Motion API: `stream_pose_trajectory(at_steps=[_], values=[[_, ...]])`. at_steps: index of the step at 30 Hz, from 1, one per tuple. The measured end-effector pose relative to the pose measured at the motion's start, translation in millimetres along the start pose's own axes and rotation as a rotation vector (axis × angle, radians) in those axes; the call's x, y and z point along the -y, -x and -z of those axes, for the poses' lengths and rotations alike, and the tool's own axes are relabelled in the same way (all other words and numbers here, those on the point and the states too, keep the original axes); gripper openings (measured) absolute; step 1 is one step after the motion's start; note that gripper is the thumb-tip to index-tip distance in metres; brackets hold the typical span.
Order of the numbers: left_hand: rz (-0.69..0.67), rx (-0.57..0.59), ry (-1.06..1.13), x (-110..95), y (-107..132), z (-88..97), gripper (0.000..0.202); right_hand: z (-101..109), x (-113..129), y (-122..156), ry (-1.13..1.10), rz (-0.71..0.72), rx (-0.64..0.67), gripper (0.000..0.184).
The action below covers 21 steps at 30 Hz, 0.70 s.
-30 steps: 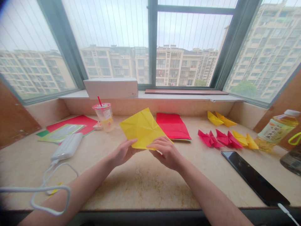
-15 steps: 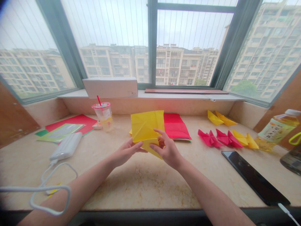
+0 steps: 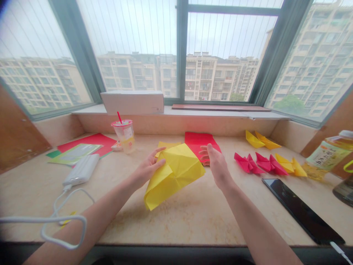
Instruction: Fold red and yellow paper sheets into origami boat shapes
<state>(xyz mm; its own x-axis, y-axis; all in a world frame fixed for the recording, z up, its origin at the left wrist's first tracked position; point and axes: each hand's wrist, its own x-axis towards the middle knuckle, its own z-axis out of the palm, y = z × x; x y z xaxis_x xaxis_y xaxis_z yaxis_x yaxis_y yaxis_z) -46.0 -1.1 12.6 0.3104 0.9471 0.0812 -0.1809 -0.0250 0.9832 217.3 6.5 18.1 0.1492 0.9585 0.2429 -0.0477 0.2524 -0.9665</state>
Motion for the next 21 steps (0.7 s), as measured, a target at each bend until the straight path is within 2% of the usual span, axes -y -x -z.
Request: stream_pose_trajectory(at_steps=[3, 5, 8, 10, 13, 19, 21], values=[[0.023, 0.051, -0.037, 1.6, 2.1, -2.5, 0.081, -1.3, -0.3, 5.0, -0.06, -0.265, 0.322, 0.062], [0.03, 0.078, -0.038, 2.4, 3.1, -3.8, 0.076, -5.4, 0.7, 11.2, -0.076, -0.323, 0.466, 0.055], [0.018, 0.146, -0.039, 3.6, 3.5, -4.3, 0.057, -11.1, 3.0, 18.7, -0.086, -0.36, 0.575, 0.044], [0.008, 0.192, -0.055, 4.7, 3.3, -4.2, 0.047, -12.9, 4.3, 20.9, -0.116, -0.349, 0.6, 0.046], [-0.001, 0.218, -0.076, 5.8, 3.5, -5.2, 0.044, -14.3, 4.5, 21.4, -0.162, -0.284, 0.559, 0.051], [-0.108, 0.111, -0.129, 1.3, 6.6, -11.2, 0.042, -19.2, -2.8, 19.5, -0.201, -0.204, 0.409, 0.049], [-0.097, 0.121, -0.107, 0.1, 7.7, -12.2, 0.045, -21.4, -6.3, 19.8, -0.207, -0.172, 0.395, 0.048]])
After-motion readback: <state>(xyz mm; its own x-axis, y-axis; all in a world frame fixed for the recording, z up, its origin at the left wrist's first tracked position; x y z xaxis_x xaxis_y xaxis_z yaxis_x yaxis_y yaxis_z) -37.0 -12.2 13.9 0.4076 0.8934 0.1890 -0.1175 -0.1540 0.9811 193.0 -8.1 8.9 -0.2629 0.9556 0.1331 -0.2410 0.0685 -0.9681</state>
